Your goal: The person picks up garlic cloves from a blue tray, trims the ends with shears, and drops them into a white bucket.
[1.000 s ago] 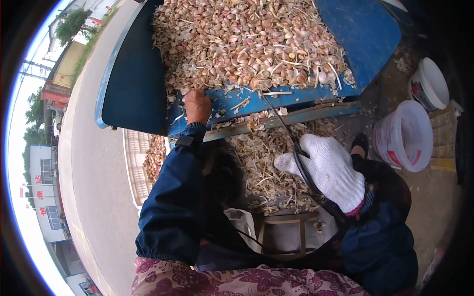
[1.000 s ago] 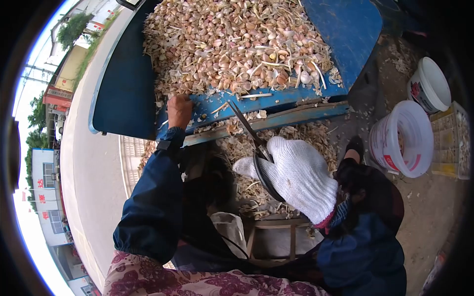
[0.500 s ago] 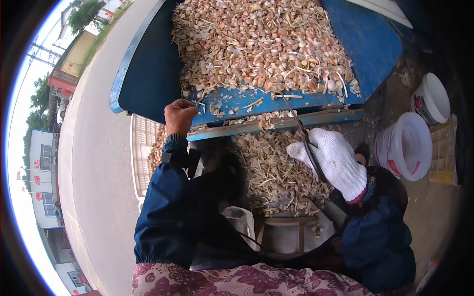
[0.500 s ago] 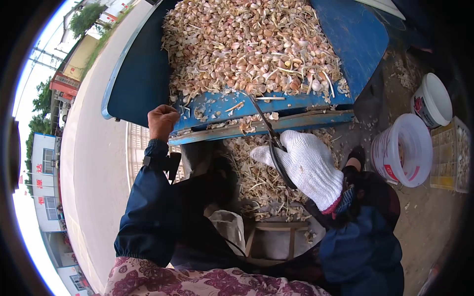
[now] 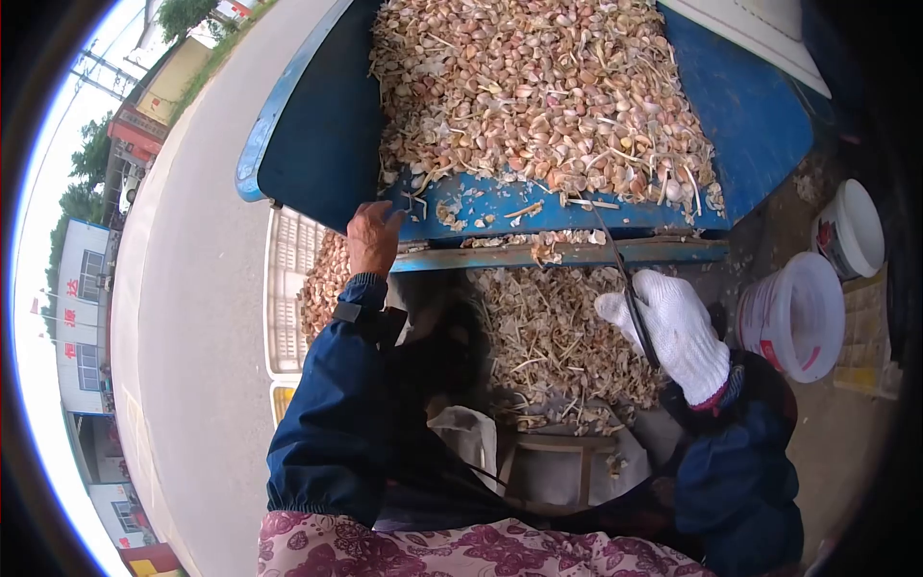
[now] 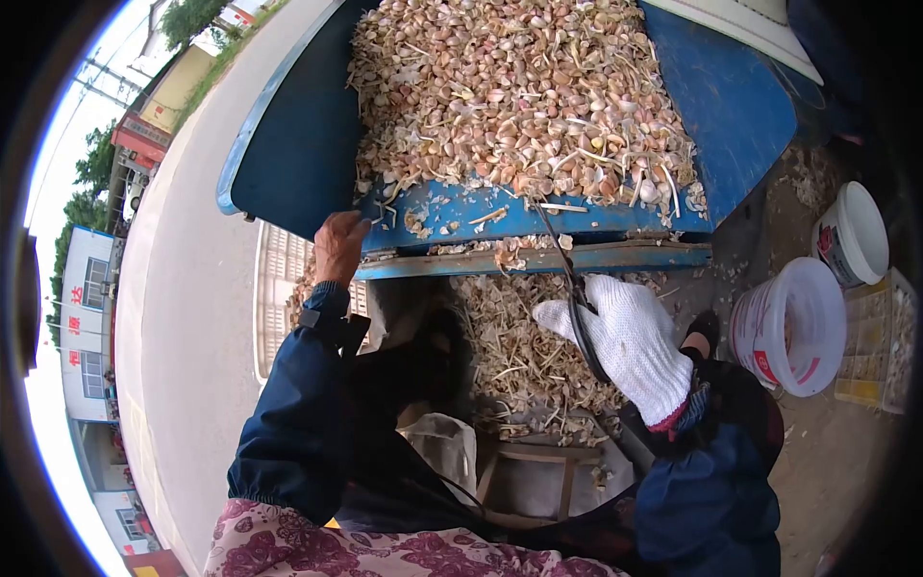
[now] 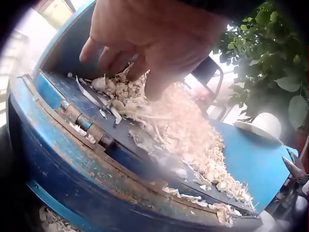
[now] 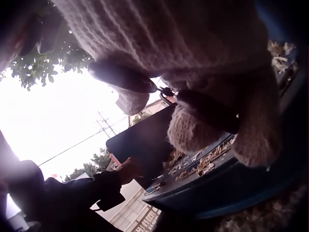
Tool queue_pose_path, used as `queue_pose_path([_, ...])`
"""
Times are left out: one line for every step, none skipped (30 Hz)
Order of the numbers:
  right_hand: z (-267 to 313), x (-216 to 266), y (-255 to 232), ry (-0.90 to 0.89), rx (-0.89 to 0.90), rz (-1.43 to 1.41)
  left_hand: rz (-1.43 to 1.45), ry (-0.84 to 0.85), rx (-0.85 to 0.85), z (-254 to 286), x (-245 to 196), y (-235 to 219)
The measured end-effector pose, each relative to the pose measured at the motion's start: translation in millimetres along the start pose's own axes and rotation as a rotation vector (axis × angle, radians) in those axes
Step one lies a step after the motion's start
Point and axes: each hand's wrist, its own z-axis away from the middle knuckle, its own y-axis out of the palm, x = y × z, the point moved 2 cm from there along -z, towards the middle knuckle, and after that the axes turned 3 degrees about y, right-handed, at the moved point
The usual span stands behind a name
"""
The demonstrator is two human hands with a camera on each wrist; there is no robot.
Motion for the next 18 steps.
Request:
queue_pose_path([0.2,0.4,0.0,-0.002,0.006,0.024,0.026,0.044,-0.022,-6.1,-9.4,15.7])
queue_pose_path([0.3,-1.0,0.5,-0.001,0.005,0.032,0.054,0.09,-0.044,-9.2,-18.4,31.2])
queue_pose_path([0.1,-3.3,1.9,0.01,0.003,0.012,0.013,-0.009,0.1,-4.6,-28.8,45.1])
queue_pose_path([-0.3,-4.5,2.0,0.02,0.0,-0.01,-0.029,-0.106,0.243,2.9,-40.2,57.7])
queue_pose_path([-0.6,-3.9,1.0,0.073,0.008,0.015,-0.095,-0.02,0.205,16.7,-57.1,67.6])
queue_pose_path([-1.0,-4.0,0.5,0.071,0.006,0.016,-0.164,0.065,0.17,33.9,-73.0,76.1])
queue_pose_path([-0.8,-4.7,0.3,0.066,-0.004,0.03,-0.126,0.15,0.165,45.4,-85.3,82.4])
queue_pose_path([-0.1,-5.5,0.0,0.061,-0.015,0.047,-0.086,0.234,0.159,56.0,-96.1,87.5])
queue_pose_path([1.1,-6.6,0.5,0.061,-0.016,0.053,-0.069,0.277,0.202,65.9,-109.5,87.7])
queue_pose_path([2.2,-8.0,1.9,0.079,-0.013,0.037,-0.052,0.317,0.243,75.1,-121.9,85.3])
queue_pose_path([3.4,-8.5,2.8,0.094,-0.01,0.02,0.102,0.36,0.264,84.2,-128.5,84.7])
queue_pose_path([5.3,-7.6,1.2,0.088,-0.012,0.026,0.256,0.388,0.401,84.6,-137.9,73.4])
queue_pose_path([8.5,-6.7,-1.0,0.079,-0.012,0.008,0.406,0.235,0.415,78.3,-142.4,59.5])
queue_pose_path([11.6,-6.7,-1.6,0.072,-0.013,-0.012,0.552,0.082,0.429,70.5,-141.8,50.5])
queue_pose_path([11.7,-13.9,2.3,0.043,-0.038,-0.062,0.41,0.107,0.201,54.1,-132.5,51.4])
queue_pose_path([10.8,-16.8,5.6,0.041,-0.041,-0.06,0.288,0.169,0.023,33.1,-121.4,52.1])
queue_pose_path([10.0,-19.6,6.9,0.051,-0.054,-0.076,0.23,0.143,-0.074,11.5,-103.0,59.0])
queue_pose_path([8.7,-21.2,5.5,0.062,-0.069,-0.09,0.113,0.078,-0.043,-8.9,-84.1,67.2])
